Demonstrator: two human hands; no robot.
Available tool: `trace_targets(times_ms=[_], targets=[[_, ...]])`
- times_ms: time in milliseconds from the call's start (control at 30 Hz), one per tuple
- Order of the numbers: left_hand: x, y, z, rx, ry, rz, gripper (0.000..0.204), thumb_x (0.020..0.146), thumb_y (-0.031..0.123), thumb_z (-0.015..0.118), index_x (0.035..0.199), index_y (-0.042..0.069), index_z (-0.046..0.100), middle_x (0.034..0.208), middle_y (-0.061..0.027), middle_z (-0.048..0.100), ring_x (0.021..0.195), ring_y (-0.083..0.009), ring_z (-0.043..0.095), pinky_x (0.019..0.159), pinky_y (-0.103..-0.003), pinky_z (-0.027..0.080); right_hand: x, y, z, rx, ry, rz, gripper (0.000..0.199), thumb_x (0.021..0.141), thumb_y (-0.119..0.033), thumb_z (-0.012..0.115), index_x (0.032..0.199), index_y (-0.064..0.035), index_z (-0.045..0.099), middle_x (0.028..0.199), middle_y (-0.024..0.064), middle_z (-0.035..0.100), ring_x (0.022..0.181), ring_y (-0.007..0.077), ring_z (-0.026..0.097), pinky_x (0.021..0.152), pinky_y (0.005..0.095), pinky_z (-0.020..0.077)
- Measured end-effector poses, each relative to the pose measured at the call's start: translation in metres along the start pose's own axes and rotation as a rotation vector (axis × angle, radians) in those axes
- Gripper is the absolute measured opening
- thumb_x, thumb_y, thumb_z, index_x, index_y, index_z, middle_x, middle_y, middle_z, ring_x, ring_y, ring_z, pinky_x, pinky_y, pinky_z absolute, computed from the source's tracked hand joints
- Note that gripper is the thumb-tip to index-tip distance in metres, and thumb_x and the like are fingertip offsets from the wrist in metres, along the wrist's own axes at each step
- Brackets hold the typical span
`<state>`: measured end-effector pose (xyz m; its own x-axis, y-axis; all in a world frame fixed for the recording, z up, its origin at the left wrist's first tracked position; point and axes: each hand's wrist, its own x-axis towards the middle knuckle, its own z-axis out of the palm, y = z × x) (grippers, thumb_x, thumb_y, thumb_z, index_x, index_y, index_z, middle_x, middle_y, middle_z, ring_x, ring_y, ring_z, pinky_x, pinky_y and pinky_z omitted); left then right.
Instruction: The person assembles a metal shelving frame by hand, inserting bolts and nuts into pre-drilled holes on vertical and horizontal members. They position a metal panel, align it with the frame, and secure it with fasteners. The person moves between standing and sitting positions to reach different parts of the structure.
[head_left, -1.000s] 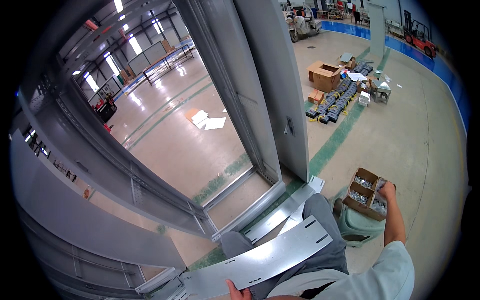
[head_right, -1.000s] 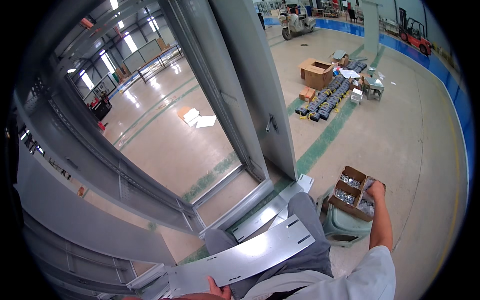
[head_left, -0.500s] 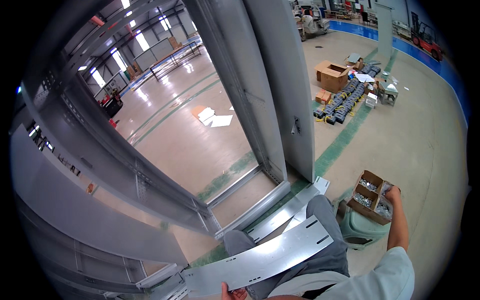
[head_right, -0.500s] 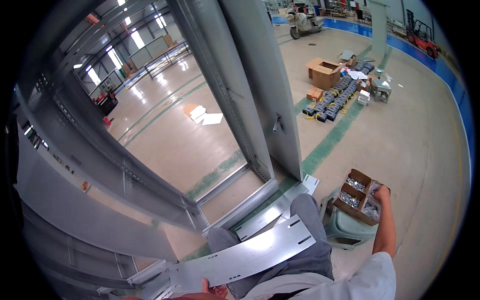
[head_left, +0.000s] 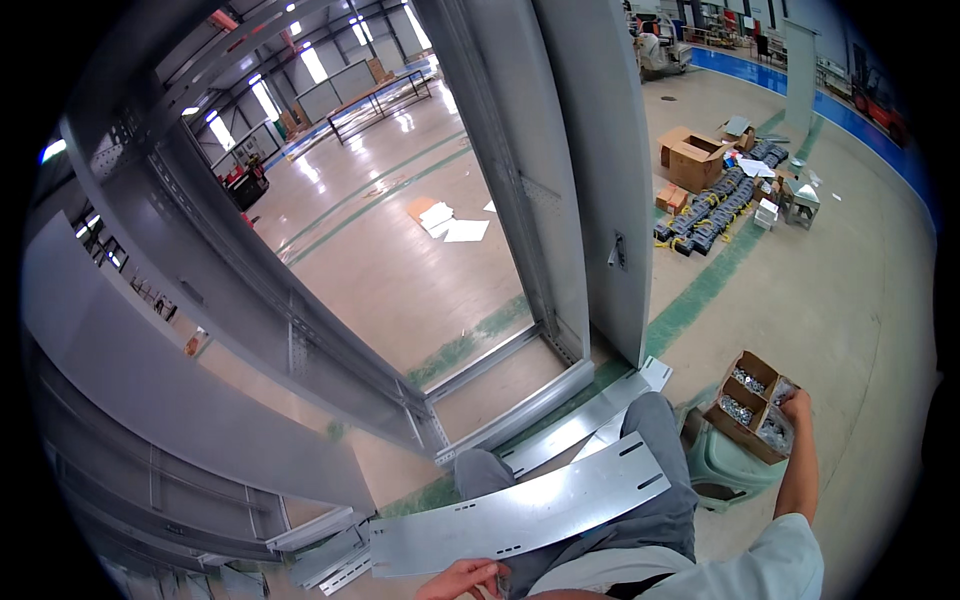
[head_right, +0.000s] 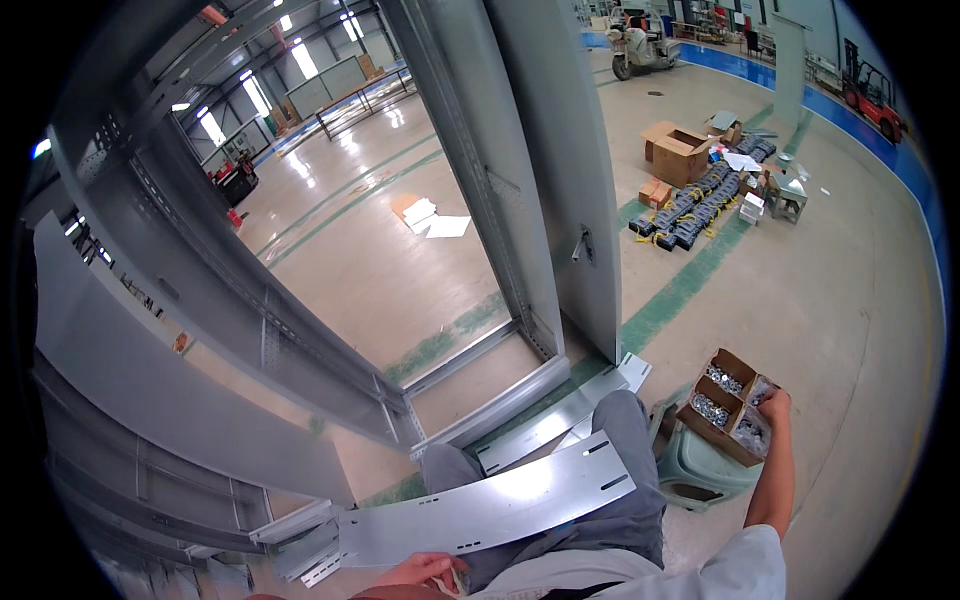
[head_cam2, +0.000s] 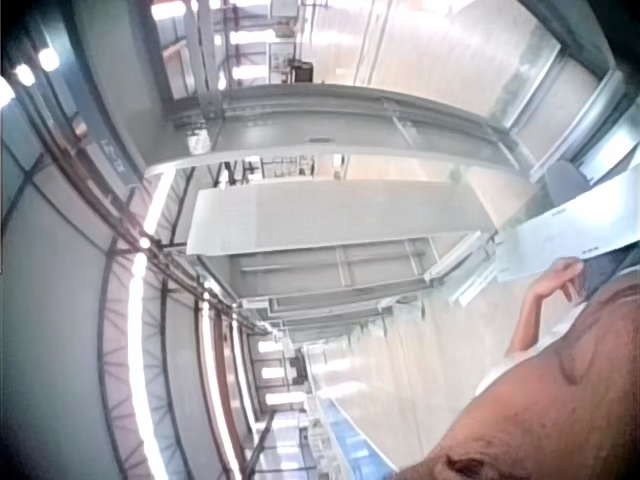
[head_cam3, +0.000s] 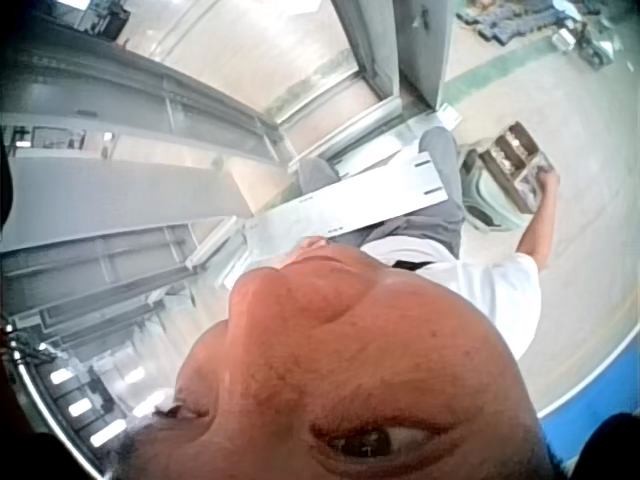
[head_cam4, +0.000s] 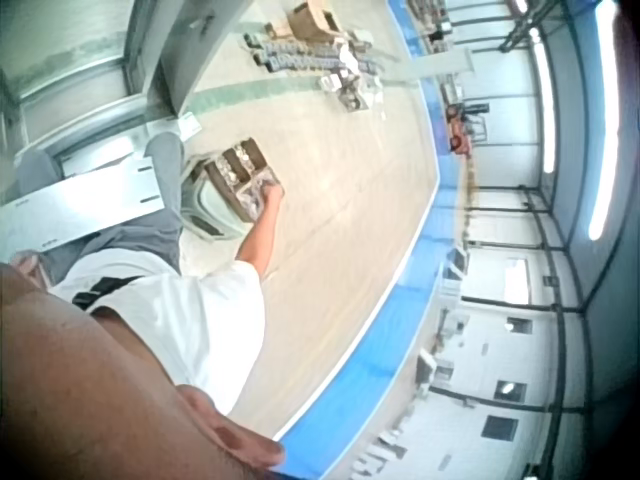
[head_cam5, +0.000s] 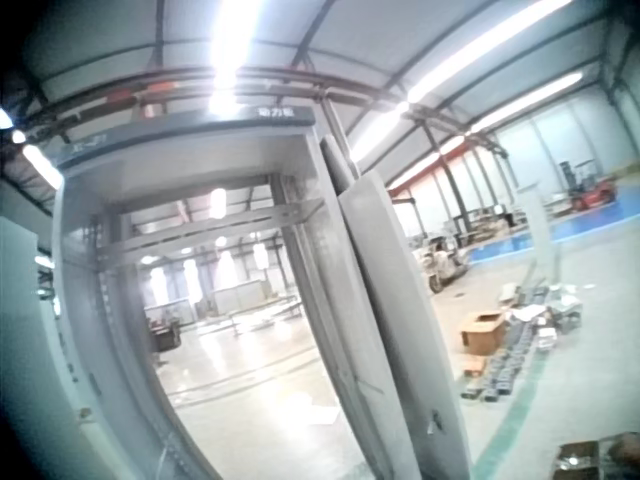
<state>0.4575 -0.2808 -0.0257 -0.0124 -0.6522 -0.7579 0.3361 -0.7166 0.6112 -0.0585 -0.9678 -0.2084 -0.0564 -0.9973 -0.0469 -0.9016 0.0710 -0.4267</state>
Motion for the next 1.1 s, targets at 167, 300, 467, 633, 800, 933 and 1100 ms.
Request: trace_targets(times_ms=[167,300,467,633,800,933,1100], targets=[[0.025,0.045,0.021,0.039,0.167,0.213,0.035,0.101,0.024,0.063,0.130,0.003,0.061,0.113,-0.0082,0.069,0.099,-0.0135,0.065,0.083,-0.028,0.054,-0.041,-0.018,-0.038,0.412,0.337,-0.035,0.011,0.074,-0.006,0.073,0.085,-0.0047,0.072,0.074,0.0079,0.069,0.070,0.0191,0.067,0.068,0.0329,0.0544],[0.079,0.074,0.054,0.037,0.405,0.615,0.032,0.094,0.012,0.071,0.123,0.001,0.066,0.103,-0.0073,0.070,0.089,-0.0108,0.065,0.075,-0.025,0.054,-0.145,-0.167,-0.069,1.080,-0.107,-0.100,0.011,0.085,-0.008,0.071,0.096,-0.0053,0.069,0.083,0.0013,0.067,0.070,0.0119,0.063,0.065,0.0265,0.0508],[0.111,0.170,0.119,0.264,0.314,0.963,0.047,0.089,0.010,0.075,0.135,0.013,0.063,0.108,-0.0070,0.068,0.098,-0.0153,0.066,0.081,-0.028,0.055,-0.294,-0.315,-0.055,1.394,-0.907,-0.179,0.021,0.088,-0.004,0.072,0.108,-0.0021,0.066,0.093,0.0056,0.068,0.080,0.0144,0.067,0.074,0.0288,0.0564],[0.116,0.169,0.119,0.355,0.353,1.079,0.038,0.087,0.004,0.076,0.124,0.008,0.069,0.103,-0.0086,0.066,0.092,-0.0155,0.066,0.078,-0.028,0.058,-0.359,-0.355,-0.022,1.640,-1.237,-0.123,0.021,0.093,-0.004,0.068,0.114,0.0001,0.064,0.097,0.0078,0.069,0.084,0.0140,0.067,0.074,0.0267,0.0563],[0.111,0.155,0.104,0.306,0.418,1.022,0.026,0.087,0.003,0.076,0.112,0.003,0.071,0.100,-0.0080,0.067,0.089,-0.0146,0.067,0.077,-0.026,0.056,-0.376,-0.365,-0.014,1.620,-1.291,-0.035,0.021,0.096,-0.006,0.066,0.115,0.0009,0.063,0.096,0.0080,0.068,0.084,0.0135,0.067,0.073,0.0260,0.0561],[0.107,0.149,0.100,0.396,0.520,1.003,0.025,0.087,0.006,0.076,0.111,0.002,0.069,0.104,-0.0098,0.069,0.089,-0.0177,0.069,0.080,-0.029,0.056,-0.373,-0.369,-0.014,1.392,-1.310,-0.143,0.020,0.099,-0.019,0.064,0.107,-0.0002,0.066,0.088,0.0062,0.067,0.076,0.0112,0.064,0.068,0.0265,0.0536],[0.103,0.129,0.105,0.447,0.695,1.061,0.019,0.080,0.002,0.079,0.097,0.002,0.070,0.089,-0.0091,0.069,0.080,-0.0192,0.066,0.074,-0.031,0.053,-0.371,-0.358,-0.010,0.940,-1.349,-0.435,0.036,0.100,-0.032,0.062,0.077,-0.0042,0.064,0.068,0.0018,0.061,0.063,0.0081,0.055,0.058,0.0259,0.0441]])
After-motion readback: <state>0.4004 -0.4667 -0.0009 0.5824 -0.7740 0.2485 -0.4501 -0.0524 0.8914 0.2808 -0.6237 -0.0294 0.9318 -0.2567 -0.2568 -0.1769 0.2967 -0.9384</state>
